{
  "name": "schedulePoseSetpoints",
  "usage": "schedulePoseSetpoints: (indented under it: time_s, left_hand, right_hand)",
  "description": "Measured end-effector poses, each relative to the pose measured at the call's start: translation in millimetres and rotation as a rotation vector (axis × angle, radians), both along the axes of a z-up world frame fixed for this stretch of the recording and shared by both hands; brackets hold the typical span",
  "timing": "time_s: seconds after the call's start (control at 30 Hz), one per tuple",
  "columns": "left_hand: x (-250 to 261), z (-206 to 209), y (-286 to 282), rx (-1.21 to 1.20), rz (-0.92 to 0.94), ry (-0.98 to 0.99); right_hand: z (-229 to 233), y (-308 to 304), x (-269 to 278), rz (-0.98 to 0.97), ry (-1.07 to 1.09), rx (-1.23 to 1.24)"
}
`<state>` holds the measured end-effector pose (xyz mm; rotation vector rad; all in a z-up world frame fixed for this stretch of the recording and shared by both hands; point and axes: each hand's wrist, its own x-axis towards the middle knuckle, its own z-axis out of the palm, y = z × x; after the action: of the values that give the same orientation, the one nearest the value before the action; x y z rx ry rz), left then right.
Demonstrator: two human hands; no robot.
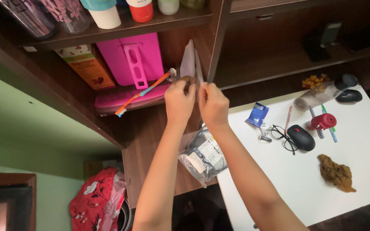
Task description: The person organizes a cluttered desk by picking up various items and placing them on a wooden shelf. They handle a water bottle, pens, a toothbrush, a wallet, a snack packet, a small fan, and a decorative flower pot. Finally, they wipe two computer mice with a cloth.
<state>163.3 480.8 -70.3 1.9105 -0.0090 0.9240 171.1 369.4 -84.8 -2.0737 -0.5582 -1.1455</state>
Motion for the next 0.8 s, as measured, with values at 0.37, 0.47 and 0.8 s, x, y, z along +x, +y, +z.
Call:
schedulePoseSetpoints:
  time_s: [0.37,0.47,0.8]
  left_hand:
    - [0,-3,1,-0.111,-0.054,0.011]
    - [0,-6,2,-0.041,-0.044,-0.042]
    - [-7,-1,0,-0.132,-0.118,0.006]
  right_hand:
    - [14,-2,-6,0.071,0.232,0.191]
    - [15,-5,-11,0.116,0.235,0.19]
    - [10,-6,-8,-0.089,0.285,-0.025]
